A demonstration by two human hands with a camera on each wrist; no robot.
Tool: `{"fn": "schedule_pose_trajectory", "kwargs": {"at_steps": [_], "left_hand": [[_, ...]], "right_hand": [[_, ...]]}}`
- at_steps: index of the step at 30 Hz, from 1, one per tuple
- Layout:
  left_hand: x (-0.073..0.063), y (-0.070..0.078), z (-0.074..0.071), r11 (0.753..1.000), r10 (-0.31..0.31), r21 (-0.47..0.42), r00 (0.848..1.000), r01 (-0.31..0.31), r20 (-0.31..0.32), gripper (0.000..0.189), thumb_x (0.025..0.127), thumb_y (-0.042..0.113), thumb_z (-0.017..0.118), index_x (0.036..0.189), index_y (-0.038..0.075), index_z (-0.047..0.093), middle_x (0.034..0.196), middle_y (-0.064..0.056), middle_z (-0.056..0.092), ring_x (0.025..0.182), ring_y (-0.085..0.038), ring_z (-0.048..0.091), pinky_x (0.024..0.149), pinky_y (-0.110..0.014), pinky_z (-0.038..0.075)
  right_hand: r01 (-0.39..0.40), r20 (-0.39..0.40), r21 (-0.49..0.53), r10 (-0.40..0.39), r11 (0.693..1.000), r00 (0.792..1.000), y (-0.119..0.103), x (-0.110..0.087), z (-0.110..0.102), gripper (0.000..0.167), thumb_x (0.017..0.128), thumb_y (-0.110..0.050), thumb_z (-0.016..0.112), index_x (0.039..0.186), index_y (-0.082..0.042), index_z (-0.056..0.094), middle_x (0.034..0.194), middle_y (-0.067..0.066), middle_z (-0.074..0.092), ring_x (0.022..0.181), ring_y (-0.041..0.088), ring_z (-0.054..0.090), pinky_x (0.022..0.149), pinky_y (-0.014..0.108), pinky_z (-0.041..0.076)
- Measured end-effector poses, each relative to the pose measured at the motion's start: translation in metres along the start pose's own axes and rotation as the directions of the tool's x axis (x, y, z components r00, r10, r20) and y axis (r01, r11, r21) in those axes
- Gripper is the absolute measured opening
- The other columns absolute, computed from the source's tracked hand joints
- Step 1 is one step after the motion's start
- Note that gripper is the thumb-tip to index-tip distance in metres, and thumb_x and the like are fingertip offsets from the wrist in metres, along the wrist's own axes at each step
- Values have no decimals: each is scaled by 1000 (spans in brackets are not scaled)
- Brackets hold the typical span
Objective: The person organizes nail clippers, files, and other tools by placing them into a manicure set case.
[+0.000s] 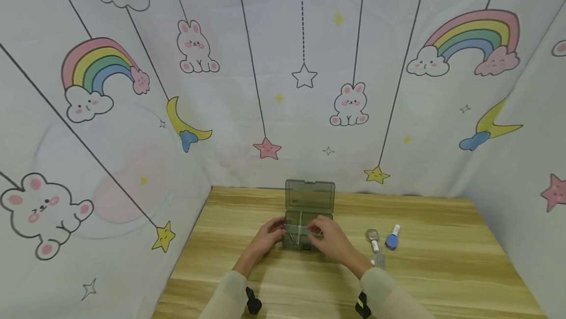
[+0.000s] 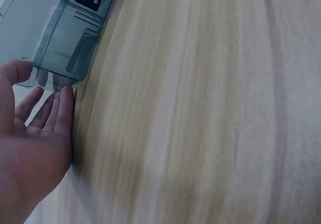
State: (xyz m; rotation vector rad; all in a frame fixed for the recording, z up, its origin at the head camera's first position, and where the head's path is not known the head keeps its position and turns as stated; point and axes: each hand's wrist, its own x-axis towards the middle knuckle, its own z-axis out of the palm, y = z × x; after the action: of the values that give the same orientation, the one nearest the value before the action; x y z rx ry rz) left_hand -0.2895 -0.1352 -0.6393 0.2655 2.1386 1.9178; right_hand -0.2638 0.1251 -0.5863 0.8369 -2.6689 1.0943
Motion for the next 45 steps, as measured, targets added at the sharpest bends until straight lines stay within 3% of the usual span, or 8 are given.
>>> {"fn": "schedule_pose_trajectory", "kwargs": {"at_steps": [9,14,20,25,33,37,39,45], "left_hand": [[-1,-2,-2,999,10,42,1000,-9,-21,55,107,8,54,157,-8,41,153,-32,50,143,-44,49,107,-43,52],[-1,-3,-2,999,4,41,1000,-3,-25,56,107,10,55,157,-8,41,155,-31,49,144,-43,48,109,-44,51],[-2,-2,-3,999,-5,43,1000,6,-23,56,108,12,55,159,-5,41,156,-29,48,146,-43,46,112,-50,47],[-1,-1,-2,1000,-6,25,1000,6,-10,56,109,12,55,160,-5,40,158,-30,45,147,-44,44,113,-51,47],[1,-2,-3,1000,-24,18,1000,24,-1,55,109,14,55,160,-2,40,160,-28,44,147,-42,45,112,-49,49],[0,-3,-2,1000,-21,14,1000,21,-1,55,109,13,54,160,-3,40,159,-29,44,146,-43,45,111,-49,49],[0,-3,-2,1000,-22,14,1000,22,-7,54,109,12,55,160,-3,41,159,-28,45,146,-42,45,112,-48,49],[0,-3,0,1000,-24,13,1000,24,-10,54,109,11,55,159,-4,41,158,-29,46,146,-43,45,112,-49,49]], "right_hand": [[18,-92,-69,-25,997,995,26,-33,-38,19,90,-4,83,104,-13,75,99,-2,67,85,19,64,71,33,58],[-22,-116,-103,10,994,993,48,-50,-59,20,89,-3,84,105,-11,75,97,-3,66,83,10,61,69,29,56],[-90,-187,-106,69,990,980,73,-72,-83,20,89,-2,83,106,-8,75,96,2,69,84,18,65,70,36,59],[-209,-252,-125,172,970,952,96,-88,-103,19,90,-3,81,108,-1,75,97,3,70,87,21,65,72,36,58],[-361,-325,20,348,932,879,127,-113,-115,23,93,-8,80,111,4,72,99,10,72,87,18,64,72,24,55],[-437,-296,40,428,898,854,136,-122,-115,32,94,-16,81,113,8,70,103,15,72,92,22,66,75,23,54],[-470,-270,27,459,883,847,138,-125,-114,38,96,-21,81,115,9,68,106,18,71,95,29,67,76,27,55],[-531,-242,7,517,847,821,145,-129,-108,50,99,-35,78,119,10,66,111,21,70,98,33,68,83,41,57]]}}
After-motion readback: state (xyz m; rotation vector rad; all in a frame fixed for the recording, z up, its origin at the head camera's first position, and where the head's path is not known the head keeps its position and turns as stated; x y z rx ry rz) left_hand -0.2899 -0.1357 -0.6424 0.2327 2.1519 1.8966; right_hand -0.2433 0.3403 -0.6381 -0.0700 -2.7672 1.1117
